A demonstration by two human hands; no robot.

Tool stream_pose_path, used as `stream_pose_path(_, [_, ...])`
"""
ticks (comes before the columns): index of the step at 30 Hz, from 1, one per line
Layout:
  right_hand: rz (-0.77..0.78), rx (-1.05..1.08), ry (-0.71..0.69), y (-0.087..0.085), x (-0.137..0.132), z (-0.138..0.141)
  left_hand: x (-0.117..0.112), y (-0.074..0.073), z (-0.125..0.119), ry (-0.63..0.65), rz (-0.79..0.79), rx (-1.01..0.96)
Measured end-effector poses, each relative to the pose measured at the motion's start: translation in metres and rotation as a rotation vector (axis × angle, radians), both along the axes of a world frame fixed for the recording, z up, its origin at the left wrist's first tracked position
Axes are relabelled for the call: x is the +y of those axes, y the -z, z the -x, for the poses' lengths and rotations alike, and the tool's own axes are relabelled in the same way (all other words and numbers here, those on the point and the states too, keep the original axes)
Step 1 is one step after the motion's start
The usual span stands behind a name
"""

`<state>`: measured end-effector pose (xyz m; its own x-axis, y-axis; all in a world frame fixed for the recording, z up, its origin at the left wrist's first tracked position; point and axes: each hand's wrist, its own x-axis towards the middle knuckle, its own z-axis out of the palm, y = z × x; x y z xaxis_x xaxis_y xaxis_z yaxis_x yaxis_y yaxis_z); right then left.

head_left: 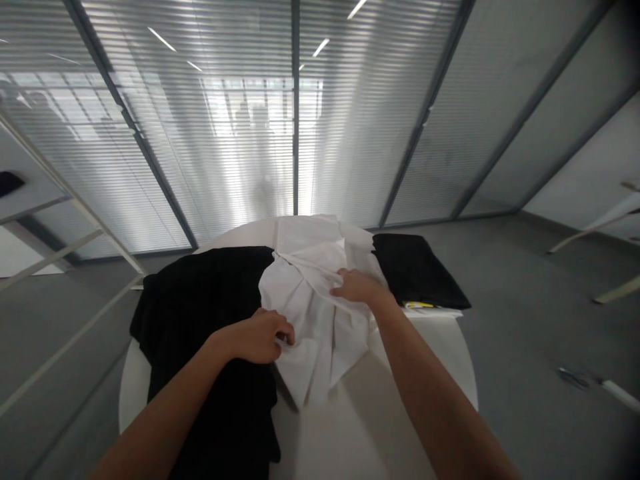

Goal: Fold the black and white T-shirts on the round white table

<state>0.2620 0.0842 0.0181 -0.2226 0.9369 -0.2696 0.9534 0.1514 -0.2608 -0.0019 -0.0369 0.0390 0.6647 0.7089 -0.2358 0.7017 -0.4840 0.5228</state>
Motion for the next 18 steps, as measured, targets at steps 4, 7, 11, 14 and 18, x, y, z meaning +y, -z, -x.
stream_pose_path(4, [0.006,-0.017,-0.031,0.003,-0.018,-0.019,-0.01,0.0,0.014,-0.002,0.033,-0.125])
stream_pose_path(7, [-0.002,0.034,-0.095,-0.001,-0.034,-0.03,-0.013,0.005,0.028,-0.031,0.065,-0.158])
stream_pose_path(11, [0.006,0.09,-0.066,-0.005,-0.051,-0.035,-0.013,0.005,0.04,-0.045,0.155,-0.197])
stream_pose_path(14, [0.074,0.033,-0.044,-0.004,-0.054,-0.033,-0.014,-0.001,0.044,-0.038,0.216,-0.215])
stream_pose_path(18, [0.018,-0.009,-0.108,-0.003,-0.054,-0.028,-0.014,-0.003,0.049,-0.011,0.272,-0.28])
